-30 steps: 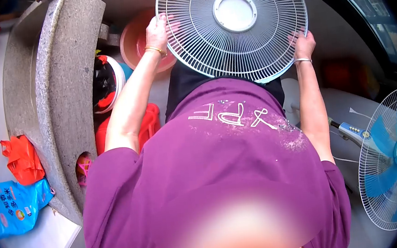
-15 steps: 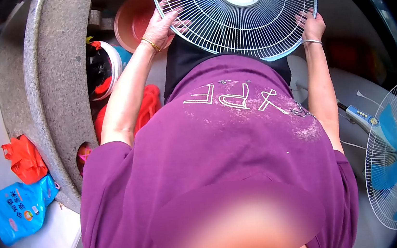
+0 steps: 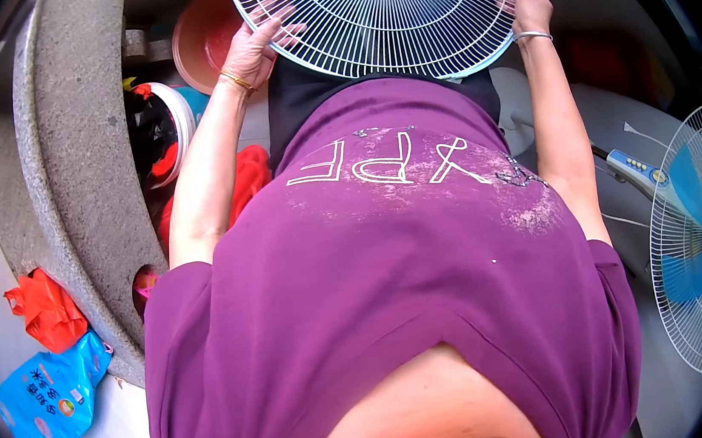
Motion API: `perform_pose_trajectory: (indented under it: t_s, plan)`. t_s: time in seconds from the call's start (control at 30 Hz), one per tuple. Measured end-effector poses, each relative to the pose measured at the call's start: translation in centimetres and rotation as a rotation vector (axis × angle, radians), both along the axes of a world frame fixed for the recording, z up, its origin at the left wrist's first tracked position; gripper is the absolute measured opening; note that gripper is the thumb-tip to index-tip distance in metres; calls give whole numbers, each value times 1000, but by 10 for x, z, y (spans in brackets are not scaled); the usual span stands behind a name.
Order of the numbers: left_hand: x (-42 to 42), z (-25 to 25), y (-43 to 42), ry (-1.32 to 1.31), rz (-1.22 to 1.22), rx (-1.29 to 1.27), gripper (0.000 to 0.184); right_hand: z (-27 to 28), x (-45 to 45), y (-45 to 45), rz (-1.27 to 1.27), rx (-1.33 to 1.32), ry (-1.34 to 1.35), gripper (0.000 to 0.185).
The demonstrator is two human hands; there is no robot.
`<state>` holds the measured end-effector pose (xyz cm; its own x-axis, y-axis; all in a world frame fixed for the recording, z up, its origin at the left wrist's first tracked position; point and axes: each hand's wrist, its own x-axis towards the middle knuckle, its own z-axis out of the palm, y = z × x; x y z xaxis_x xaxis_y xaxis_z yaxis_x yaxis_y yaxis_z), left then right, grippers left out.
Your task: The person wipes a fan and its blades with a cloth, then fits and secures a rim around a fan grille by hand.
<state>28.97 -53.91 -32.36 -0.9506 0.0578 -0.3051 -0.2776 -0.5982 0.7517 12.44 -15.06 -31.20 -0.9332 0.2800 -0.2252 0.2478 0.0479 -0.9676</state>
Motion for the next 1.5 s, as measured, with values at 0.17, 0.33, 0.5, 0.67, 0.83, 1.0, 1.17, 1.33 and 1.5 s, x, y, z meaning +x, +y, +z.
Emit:
perform_pose_trajectory:
  t_s: [0.17, 0.33, 0.5, 0.67, 0.83, 1.0, 1.17, 1.33, 1.5]
  plan:
    - [7, 7, -1, -28, -89, 50, 59, 6, -5, 2, 76, -28, -41, 20]
    - [17, 13, 17, -31, -14, 22, 59, 45, -27, -5, 149, 51, 34, 18]
    - [17, 30, 52, -71, 43, 100, 69, 99, -63, -6, 197, 228, 21, 17]
    - [19, 30, 80, -27, -64, 156, 76, 123, -83, 17, 200, 289, 41, 18]
    - [18, 33, 89, -98, -175, 68, 80, 104, -78, 45, 226, 270, -6, 15]
    - [14, 34, 88, -95, -130, 92, 72, 85, -58, 52, 149, 254, -98, 18]
    - [16, 50, 92, -112, -95, 64, 70, 94, -47, 51, 139, 311, -128, 19]
    - [14, 78, 106, -52, -57, 25, 67, 102, -66, 67, 209, 294, -200, 16]
    - [15, 69, 114, -49, -19, -46, 66, 104, -64, 65, 179, 334, -191, 19]
